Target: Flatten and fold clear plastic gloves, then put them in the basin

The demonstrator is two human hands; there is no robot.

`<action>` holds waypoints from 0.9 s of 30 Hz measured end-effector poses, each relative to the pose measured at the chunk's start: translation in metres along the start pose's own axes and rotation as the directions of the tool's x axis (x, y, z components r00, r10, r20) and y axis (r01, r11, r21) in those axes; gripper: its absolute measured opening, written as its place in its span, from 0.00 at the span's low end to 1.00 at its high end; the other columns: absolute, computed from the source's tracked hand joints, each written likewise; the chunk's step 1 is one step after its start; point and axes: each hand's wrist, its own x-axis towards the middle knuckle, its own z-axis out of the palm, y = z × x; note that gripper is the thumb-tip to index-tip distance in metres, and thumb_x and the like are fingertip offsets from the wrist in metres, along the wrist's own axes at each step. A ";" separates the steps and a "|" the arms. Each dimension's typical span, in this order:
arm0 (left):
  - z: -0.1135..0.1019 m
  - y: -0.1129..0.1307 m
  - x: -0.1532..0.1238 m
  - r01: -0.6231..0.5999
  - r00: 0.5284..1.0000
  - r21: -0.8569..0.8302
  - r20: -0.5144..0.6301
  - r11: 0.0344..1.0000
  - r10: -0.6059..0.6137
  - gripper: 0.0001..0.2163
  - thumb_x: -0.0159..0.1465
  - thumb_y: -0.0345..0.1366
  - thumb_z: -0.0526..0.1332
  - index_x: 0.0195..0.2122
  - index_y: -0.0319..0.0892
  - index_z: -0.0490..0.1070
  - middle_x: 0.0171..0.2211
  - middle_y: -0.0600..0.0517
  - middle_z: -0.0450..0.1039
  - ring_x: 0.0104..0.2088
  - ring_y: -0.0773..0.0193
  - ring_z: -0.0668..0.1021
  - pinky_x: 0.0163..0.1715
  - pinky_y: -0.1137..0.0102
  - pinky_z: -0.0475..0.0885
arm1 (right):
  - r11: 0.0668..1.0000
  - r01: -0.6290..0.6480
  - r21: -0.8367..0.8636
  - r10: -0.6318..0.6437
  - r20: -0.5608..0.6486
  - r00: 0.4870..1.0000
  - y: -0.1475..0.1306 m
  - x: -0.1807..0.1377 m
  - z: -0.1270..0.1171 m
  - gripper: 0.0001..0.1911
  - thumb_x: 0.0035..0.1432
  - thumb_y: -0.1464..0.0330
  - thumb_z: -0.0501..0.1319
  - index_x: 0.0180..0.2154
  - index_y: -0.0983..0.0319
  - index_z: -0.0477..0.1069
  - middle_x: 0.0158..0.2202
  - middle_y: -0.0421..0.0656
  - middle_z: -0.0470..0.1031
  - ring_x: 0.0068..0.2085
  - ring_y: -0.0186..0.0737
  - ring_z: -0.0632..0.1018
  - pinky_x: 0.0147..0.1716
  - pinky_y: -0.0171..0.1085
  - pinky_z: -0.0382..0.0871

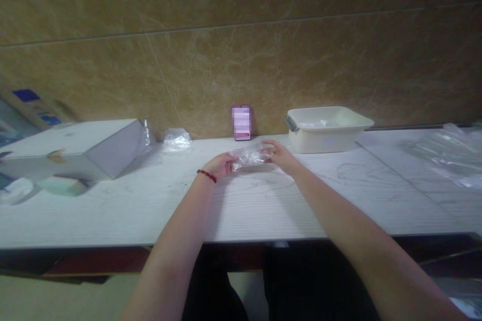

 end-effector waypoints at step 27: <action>0.016 -0.007 0.004 0.054 0.998 0.013 -0.029 0.998 -0.053 0.08 0.54 0.27 0.54 0.34 0.34 0.68 0.30 0.46 0.72 0.29 0.65 0.74 0.31 0.71 0.69 | 0.935 -0.041 -0.353 -0.050 -0.246 0.968 -0.003 -0.005 0.012 0.12 0.47 0.61 0.54 0.22 0.63 0.59 0.15 0.34 0.60 0.14 0.24 0.60 0.11 0.26 0.54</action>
